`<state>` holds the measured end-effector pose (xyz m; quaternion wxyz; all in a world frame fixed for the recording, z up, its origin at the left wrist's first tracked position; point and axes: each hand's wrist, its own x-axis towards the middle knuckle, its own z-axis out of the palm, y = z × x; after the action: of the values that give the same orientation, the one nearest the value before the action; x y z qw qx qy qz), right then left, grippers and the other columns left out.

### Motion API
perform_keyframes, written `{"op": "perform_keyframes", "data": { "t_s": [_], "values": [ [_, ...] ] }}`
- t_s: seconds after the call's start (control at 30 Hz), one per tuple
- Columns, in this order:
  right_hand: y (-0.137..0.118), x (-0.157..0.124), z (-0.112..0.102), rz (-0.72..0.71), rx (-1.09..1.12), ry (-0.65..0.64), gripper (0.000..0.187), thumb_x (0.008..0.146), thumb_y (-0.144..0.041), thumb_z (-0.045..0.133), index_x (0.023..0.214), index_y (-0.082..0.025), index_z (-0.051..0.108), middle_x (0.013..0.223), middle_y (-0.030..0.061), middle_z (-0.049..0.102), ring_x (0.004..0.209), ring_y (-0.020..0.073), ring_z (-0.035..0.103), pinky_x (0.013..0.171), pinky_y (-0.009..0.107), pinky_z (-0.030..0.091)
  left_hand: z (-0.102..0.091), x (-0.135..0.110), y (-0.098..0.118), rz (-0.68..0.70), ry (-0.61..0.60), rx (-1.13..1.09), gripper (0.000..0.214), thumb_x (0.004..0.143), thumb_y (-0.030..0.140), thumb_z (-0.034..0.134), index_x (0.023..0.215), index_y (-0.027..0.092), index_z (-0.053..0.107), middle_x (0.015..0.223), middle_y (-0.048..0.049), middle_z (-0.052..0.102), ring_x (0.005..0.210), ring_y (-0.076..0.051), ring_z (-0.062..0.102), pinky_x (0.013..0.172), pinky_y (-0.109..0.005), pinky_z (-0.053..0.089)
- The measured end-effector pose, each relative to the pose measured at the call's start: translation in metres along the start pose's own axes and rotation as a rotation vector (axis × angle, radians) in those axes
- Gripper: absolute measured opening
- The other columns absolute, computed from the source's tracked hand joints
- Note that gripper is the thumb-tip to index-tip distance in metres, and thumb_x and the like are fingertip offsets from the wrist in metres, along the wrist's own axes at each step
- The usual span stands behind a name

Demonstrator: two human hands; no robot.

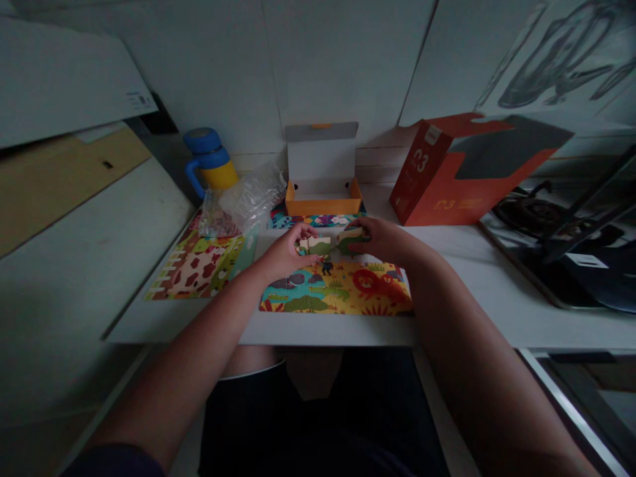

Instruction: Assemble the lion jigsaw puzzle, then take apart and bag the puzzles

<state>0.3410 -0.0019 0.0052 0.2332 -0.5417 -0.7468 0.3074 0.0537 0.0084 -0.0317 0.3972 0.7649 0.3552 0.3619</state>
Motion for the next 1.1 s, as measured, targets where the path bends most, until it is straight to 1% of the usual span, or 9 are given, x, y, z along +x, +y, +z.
{"op": "perform_keyframes", "data": {
  "t_s": [0.13,0.23,0.37,0.47,0.57,0.67,0.83,0.97,1.1],
  "values": [
    [-0.004,-0.001,0.005,-0.059,0.187,-0.026,0.045,0.081,-0.039,0.082,0.12,-0.024,0.067,0.102,0.0055,0.079,0.09,0.0262,0.071,0.075,0.035,0.054,-0.002,0.0,-0.006,-0.015,0.033,-0.05,0.049,0.08,0.02,0.081,0.123,0.024,0.057,0.121,-0.0058,0.065,0.117,-0.022,0.064,0.1,-0.037,0.052],
    [-0.01,0.0,0.013,-0.126,0.22,0.006,0.046,0.078,-0.042,0.084,0.117,-0.024,0.066,0.099,0.0036,0.076,0.085,0.0241,0.069,0.074,0.034,0.053,-0.002,0.0,-0.008,-0.004,0.042,-0.047,0.047,0.081,0.018,0.079,0.123,0.025,0.058,0.12,-0.0058,0.066,0.115,-0.022,0.064,0.1,-0.038,0.052],
    [-0.015,0.002,0.017,-0.105,0.198,0.196,0.042,0.077,-0.042,0.085,0.11,-0.023,0.067,0.095,0.0044,0.074,0.081,0.0224,0.065,0.072,0.034,0.051,-0.003,0.0,-0.007,0.001,0.067,-0.047,0.043,0.081,0.015,0.076,0.119,0.024,0.06,0.118,-0.0047,0.066,0.111,-0.021,0.065,0.1,-0.037,0.052],
    [-0.016,0.002,0.016,-0.079,0.273,0.314,0.045,0.078,-0.046,0.084,0.111,-0.022,0.065,0.096,0.0063,0.075,0.082,0.0223,0.066,0.071,0.034,0.051,-0.004,0.001,-0.005,-0.014,0.116,-0.054,0.039,0.08,0.016,0.077,0.115,0.023,0.059,0.119,-0.0055,0.068,0.113,-0.021,0.065,0.102,-0.038,0.051],
    [-0.019,0.003,0.022,-0.11,0.355,0.245,0.05,0.077,-0.048,0.085,0.114,-0.022,0.063,0.1,0.0064,0.074,0.084,0.0222,0.067,0.073,0.034,0.053,-0.004,0.004,-0.006,-0.025,0.182,-0.107,0.042,0.079,0.02,0.079,0.115,0.023,0.057,0.124,-0.0074,0.067,0.115,-0.022,0.066,0.101,-0.038,0.051],
    [-0.021,0.007,0.037,-0.169,0.252,0.187,0.045,0.078,-0.045,0.084,0.112,-0.022,0.066,0.1,0.005,0.074,0.086,0.0227,0.067,0.075,0.034,0.052,0.0,0.007,-0.01,-0.042,0.178,-0.175,0.047,0.076,0.016,0.076,0.117,0.022,0.055,0.123,-0.0073,0.068,0.113,-0.022,0.068,0.099,-0.036,0.052],
    [-0.017,0.016,0.057,-0.203,0.01,0.24,0.042,0.079,-0.039,0.083,0.113,-0.021,0.069,0.11,0.0079,0.073,0.091,0.0236,0.065,0.079,0.033,0.05,0.004,0.011,-0.015,-0.019,0.13,-0.154,0.045,0.075,0.004,0.061,0.115,0.022,0.055,0.118,-0.0053,0.067,0.116,-0.019,0.066,0.103,-0.033,0.05],
    [-0.015,0.016,0.062,-0.234,-0.001,0.212,0.04,0.081,-0.039,0.082,0.114,-0.022,0.067,0.107,0.0061,0.073,0.09,0.0227,0.064,0.08,0.033,0.049,0.004,0.013,-0.022,0.02,0.114,-0.12,0.047,0.076,0.003,0.055,0.119,0.024,0.055,0.122,-0.0045,0.064,0.12,-0.019,0.064,0.105,-0.032,0.048],
    [-0.016,0.015,0.066,-0.24,0.022,0.239,0.051,0.08,-0.038,0.082,0.121,-0.021,0.058,0.116,0.0086,0.071,0.096,0.0242,0.064,0.086,0.035,0.05,0.004,0.013,-0.024,0.023,0.096,-0.105,0.047,0.077,0.006,0.052,0.121,0.024,0.055,0.122,-0.0042,0.064,0.121,-0.019,0.062,0.107,-0.034,0.046]
  ]
}}
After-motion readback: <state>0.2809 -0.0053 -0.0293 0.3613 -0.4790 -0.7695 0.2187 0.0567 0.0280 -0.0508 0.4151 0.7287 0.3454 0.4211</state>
